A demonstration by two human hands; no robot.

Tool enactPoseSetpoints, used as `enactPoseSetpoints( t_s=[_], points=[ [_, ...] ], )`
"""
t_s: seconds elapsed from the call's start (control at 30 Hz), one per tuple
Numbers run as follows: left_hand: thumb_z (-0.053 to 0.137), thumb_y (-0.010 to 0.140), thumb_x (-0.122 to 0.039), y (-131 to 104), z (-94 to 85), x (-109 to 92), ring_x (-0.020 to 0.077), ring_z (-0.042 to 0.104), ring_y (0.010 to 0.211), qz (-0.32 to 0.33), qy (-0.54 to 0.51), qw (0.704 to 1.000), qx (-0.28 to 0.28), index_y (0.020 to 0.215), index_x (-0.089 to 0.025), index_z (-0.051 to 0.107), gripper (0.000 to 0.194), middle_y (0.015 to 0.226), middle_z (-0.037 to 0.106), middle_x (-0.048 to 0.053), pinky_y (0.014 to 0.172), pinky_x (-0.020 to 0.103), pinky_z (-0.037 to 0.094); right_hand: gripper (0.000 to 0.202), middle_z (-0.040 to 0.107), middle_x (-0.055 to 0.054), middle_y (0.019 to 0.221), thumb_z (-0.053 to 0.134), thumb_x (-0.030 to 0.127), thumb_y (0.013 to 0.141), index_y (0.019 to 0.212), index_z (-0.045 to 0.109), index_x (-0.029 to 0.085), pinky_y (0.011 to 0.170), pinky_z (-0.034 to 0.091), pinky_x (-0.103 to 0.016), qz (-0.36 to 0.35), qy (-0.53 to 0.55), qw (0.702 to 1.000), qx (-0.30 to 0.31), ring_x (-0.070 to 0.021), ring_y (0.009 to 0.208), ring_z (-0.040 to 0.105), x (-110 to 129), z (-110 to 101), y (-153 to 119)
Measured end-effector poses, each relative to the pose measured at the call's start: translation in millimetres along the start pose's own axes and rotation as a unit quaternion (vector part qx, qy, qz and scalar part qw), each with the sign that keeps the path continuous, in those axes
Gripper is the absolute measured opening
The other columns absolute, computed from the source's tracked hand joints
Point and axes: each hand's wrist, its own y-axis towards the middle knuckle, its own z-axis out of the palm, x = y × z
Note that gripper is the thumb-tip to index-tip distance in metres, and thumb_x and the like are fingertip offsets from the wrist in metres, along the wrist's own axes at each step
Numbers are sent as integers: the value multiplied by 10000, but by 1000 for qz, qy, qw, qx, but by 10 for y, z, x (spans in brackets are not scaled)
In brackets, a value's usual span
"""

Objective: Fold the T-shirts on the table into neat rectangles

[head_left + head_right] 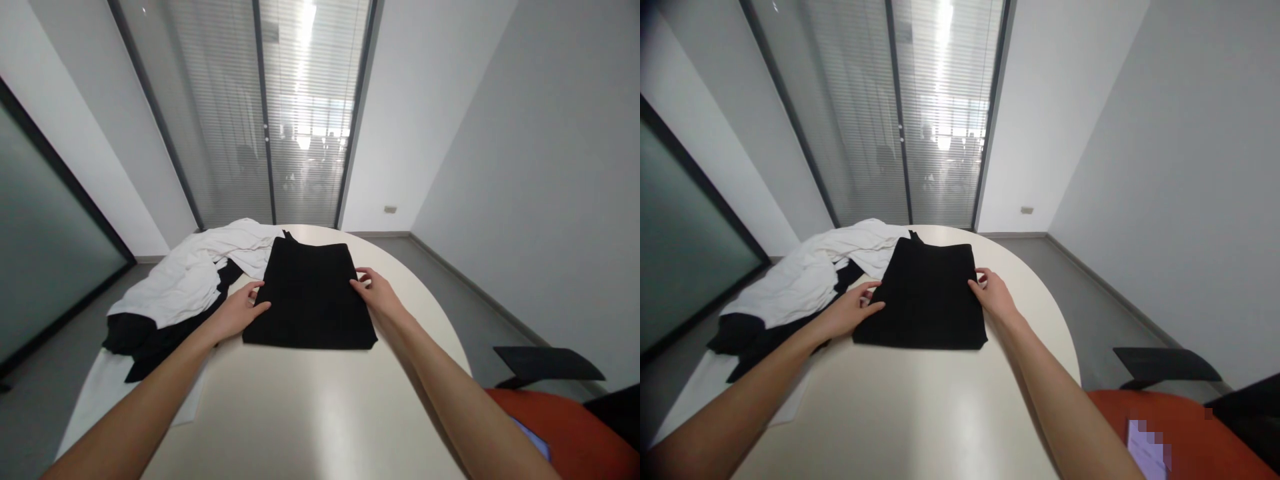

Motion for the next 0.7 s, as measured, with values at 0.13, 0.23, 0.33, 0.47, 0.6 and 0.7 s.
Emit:
enactPoseSetpoints(
  t_s=[0.13, 0.23, 0.33, 0.47, 0.6, 0.7],
  points=[
    [678, 739, -606, -136, -193, 32, 146, 540, 601, -37, -4, 994, 98, 1448, -168, 388, 882, 798, 591, -16, 547, 253, 416, 592, 625, 9, 682, 555, 633, 887, 1279, 516, 191, 583, 438, -282, 31, 88, 981, 173, -144, 561, 543, 116, -348, -305],
    [673, 768, -585, -197, -307, -2, 140, 505, 602, -24, -24, 984, 176, 1514, -209, 277, 924, 701, 524, -63, 533, 229, 392, 692, 613, 21, 640, 633, 617, 850, 1365, 470, 184, 601, 431, -280, 33, 111, 945, 305, -141, 568, 540, 175, -570, -507],
    [697, 779, -514, -230, -365, -54, 141, 501, 631, -16, -30, 969, 246, 1546, -238, 215, 947, 699, 507, -69, 554, 224, 399, 915, 622, 22, 735, 787, 498, 756, 1499, 340, 206, 640, 445, -276, 40, 158, 907, 390, -139, 644, 564, 158, -673, -586],
    [723, 776, -437, -234, -414, -88, 139, 516, 662, -10, -49, 960, 276, 1530, -245, 271, 900, 779, 568, -34, 530, 206, 355, 1043, 549, 47, 802, 852, 357, 695, 1555, 268, 277, 659, 444, -256, -23, 206, 889, 409, -109, 687, 525, 92, -651, -549],
    [709, 803, -412, -214, -439, -61, 133, 533, 707, 23, -92, 960, 263, 1477, -264, 376, 766, 841, 591, -12, 581, 212, 392, 930, 527, 6, 963, 837, 317, 705, 1514, 377, 298, 844, 471, -304, -81, 228, 898, 368, -131, 879, 553, 108, -606, -524],
    [747, 767, -378, -213, -416, -23, 128, 529, 712, 17, -122, 948, 293, 1453, -277, 417, 768, 824, 543, -30, 606, 227, 449, 946, 502, -23, 1122, 843, 290, 689, 1510, 375, 327, 930, 463, -331, -83, 244, 891, 373, -134, 958, 558, 146, -610, -546]
  ],
)
